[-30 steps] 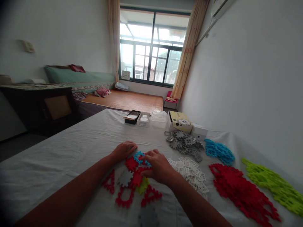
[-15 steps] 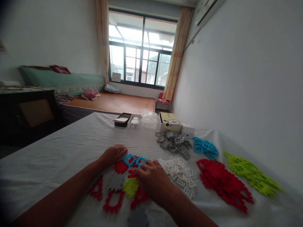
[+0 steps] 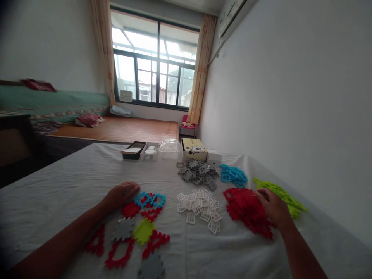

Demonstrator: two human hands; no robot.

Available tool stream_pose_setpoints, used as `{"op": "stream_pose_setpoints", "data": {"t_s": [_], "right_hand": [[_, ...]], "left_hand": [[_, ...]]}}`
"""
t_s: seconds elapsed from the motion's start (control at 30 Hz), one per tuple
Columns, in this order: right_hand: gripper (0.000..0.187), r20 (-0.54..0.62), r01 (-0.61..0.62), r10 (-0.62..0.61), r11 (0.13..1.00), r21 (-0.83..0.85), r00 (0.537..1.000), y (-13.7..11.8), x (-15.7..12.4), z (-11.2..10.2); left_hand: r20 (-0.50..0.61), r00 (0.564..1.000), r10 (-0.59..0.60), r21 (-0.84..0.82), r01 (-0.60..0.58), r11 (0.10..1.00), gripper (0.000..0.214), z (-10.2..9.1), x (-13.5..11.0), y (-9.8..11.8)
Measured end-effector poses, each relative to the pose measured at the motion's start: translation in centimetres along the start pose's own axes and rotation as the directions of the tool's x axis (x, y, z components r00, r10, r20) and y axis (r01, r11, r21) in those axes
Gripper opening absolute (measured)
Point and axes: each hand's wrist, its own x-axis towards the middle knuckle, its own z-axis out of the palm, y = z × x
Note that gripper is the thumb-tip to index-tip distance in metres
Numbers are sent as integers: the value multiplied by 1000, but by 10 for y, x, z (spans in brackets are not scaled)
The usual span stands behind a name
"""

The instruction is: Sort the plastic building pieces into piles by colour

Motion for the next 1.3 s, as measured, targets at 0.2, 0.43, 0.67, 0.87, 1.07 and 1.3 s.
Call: {"op": "stream_pose_setpoints", "data": {"t_s": [0.2, 0.43, 0.67, 0.87, 1.07, 1.3], "right_hand": [[38, -55, 31, -48, 958, -284, 997, -23, 9, 0], [28, 384, 432, -522, 850, 300, 761, -201, -64, 60], [39, 572, 576, -740, 654, 490, 353, -274, -115, 82], [29, 523, 567, -713, 696, 441, 468, -260, -114, 91], [19, 418, 441, -526, 850, 288, 741, -195, -65, 58], [29, 153, 39, -9, 980, -195, 988, -39, 5, 0]], "left_hand": [[5, 1000, -13, 6, 13, 1000, 33, -3, -1, 6], [-2, 1000, -12, -7, 12, 1000, 34, -4, -3, 9], [-26, 1000, 15, -15, -16, 1000, 32, 2, -4, 2], [-14, 1000, 6, -6, -6, 1000, 32, 0, -3, 4], [7, 1000, -10, -16, 10, 1000, 35, -4, -3, 6], [-5, 1000, -18, -25, 18, 1000, 36, -1, -1, 5]]}}
